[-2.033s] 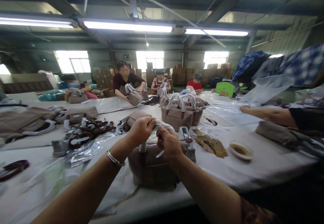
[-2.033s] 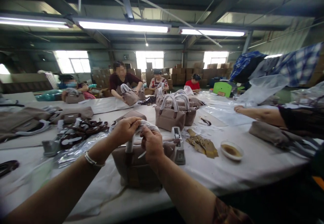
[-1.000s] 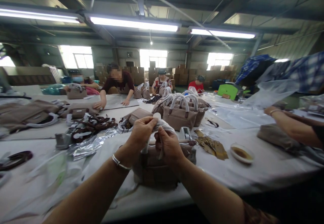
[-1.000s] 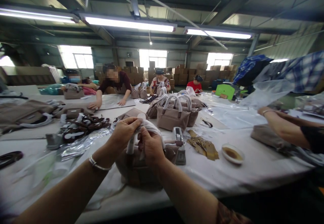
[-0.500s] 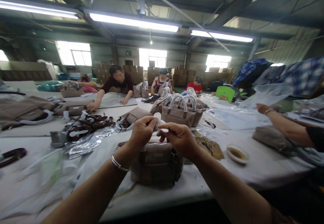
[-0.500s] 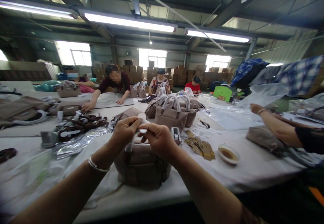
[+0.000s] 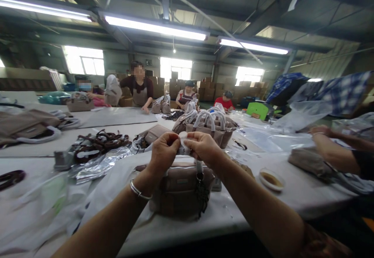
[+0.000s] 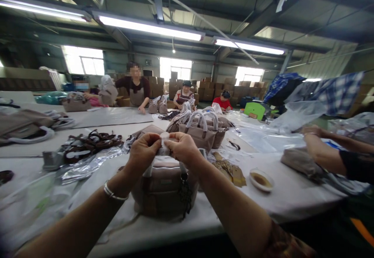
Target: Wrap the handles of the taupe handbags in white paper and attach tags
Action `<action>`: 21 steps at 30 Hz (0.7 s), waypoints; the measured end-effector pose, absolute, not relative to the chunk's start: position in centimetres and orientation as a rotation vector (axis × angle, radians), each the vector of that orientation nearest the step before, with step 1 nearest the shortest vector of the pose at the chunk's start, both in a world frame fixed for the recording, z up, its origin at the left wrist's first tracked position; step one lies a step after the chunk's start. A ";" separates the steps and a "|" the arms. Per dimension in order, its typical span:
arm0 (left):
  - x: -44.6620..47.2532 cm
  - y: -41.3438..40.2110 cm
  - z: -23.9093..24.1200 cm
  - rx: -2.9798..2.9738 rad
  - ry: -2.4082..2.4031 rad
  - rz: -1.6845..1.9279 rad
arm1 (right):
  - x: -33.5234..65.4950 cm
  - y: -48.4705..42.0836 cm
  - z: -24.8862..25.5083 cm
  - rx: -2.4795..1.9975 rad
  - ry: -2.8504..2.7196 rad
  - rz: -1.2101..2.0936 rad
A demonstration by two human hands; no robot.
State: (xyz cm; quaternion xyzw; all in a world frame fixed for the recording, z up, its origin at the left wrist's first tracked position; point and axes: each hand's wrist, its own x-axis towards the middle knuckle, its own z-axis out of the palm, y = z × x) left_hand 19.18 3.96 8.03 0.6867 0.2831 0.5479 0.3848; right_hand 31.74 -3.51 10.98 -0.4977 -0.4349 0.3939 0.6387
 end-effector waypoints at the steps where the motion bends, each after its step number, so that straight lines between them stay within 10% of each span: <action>1: 19.1 3.9 8.0 1.755 0.717 1.405 | 31.7 -3.5 11.1 -1.136 -0.994 0.908; 21: 18.4 3.4 7.8 1.968 0.637 1.499 | 32.3 -2.8 11.2 -1.190 -1.186 0.659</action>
